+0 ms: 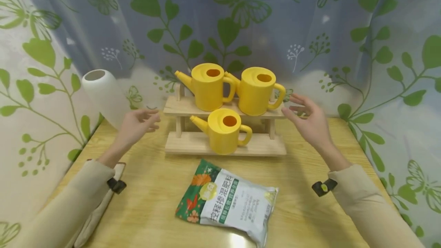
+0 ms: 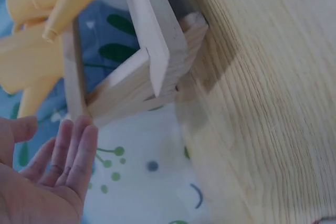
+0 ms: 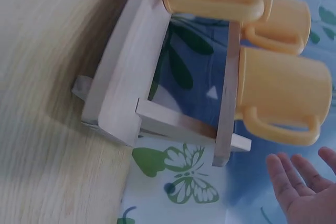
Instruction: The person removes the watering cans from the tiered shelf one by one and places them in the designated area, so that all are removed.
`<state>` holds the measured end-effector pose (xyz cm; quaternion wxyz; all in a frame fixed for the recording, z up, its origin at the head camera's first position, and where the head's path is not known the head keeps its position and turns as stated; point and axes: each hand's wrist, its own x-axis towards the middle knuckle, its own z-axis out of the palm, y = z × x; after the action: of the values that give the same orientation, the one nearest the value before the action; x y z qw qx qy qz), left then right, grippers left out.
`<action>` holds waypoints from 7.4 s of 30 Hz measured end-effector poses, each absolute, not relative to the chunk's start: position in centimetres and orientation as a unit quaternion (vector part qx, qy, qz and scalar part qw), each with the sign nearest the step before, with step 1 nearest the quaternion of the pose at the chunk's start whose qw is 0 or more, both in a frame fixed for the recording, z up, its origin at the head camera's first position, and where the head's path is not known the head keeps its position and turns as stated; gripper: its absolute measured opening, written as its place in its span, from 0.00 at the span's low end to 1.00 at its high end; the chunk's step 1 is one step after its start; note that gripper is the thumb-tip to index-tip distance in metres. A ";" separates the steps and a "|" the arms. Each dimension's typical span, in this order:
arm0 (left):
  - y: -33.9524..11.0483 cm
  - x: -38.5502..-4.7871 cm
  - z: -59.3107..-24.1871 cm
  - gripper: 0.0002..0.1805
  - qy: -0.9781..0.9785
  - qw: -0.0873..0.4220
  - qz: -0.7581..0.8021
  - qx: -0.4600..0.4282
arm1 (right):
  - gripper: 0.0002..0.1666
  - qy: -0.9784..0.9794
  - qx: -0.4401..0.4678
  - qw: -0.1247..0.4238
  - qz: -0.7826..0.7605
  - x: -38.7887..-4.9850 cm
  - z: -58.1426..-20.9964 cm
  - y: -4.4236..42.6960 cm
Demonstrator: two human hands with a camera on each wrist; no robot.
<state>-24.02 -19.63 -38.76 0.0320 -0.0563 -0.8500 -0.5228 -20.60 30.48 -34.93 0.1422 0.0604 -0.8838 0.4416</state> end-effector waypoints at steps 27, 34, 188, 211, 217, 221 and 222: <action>-18.2 -27.9 -39.5 0.23 -0.811 -0.040 -0.583 0.034 | 0.10 -0.785 0.060 0.098 0.609 -26.4 -35.4 29.8; -18.5 -27.9 -39.3 0.23 -0.811 -0.058 -0.580 0.041 | 0.09 -0.727 0.085 0.082 0.676 -25.5 -35.0 30.4; -18.0 -27.9 -38.6 0.22 -0.828 -0.051 -0.559 0.012 | 0.17 -0.658 0.074 0.223 0.716 -14.3 -36.7 44.6; -18.0 -27.9 -38.8 0.21 -0.824 -0.049 -0.563 0.020 | 0.11 -0.704 -0.204 0.190 0.653 -17.2 -45.1 46.6; -18.0 -27.8 -38.8 0.22 -0.823 -0.052 -0.565 0.026 | 0.11 -0.653 -0.244 0.187 0.693 -18.2 -45.8 46.6; -18.1 -27.6 -38.8 0.21 -0.823 -0.053 -0.565 0.025 | 0.11 -0.627 -0.255 0.193 0.710 -18.7 -46.1 46.8; -18.1 -27.6 -38.8 0.21 -0.823 -0.053 -0.565 0.025 | 0.11 -0.625 -0.258 0.194 0.710 -18.7 -46.2 46.8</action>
<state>-27.60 -18.07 -38.76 -0.0532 0.0249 -0.8227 -0.5654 -18.72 46.81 -46.18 0.1941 -0.2579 -0.6254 0.7104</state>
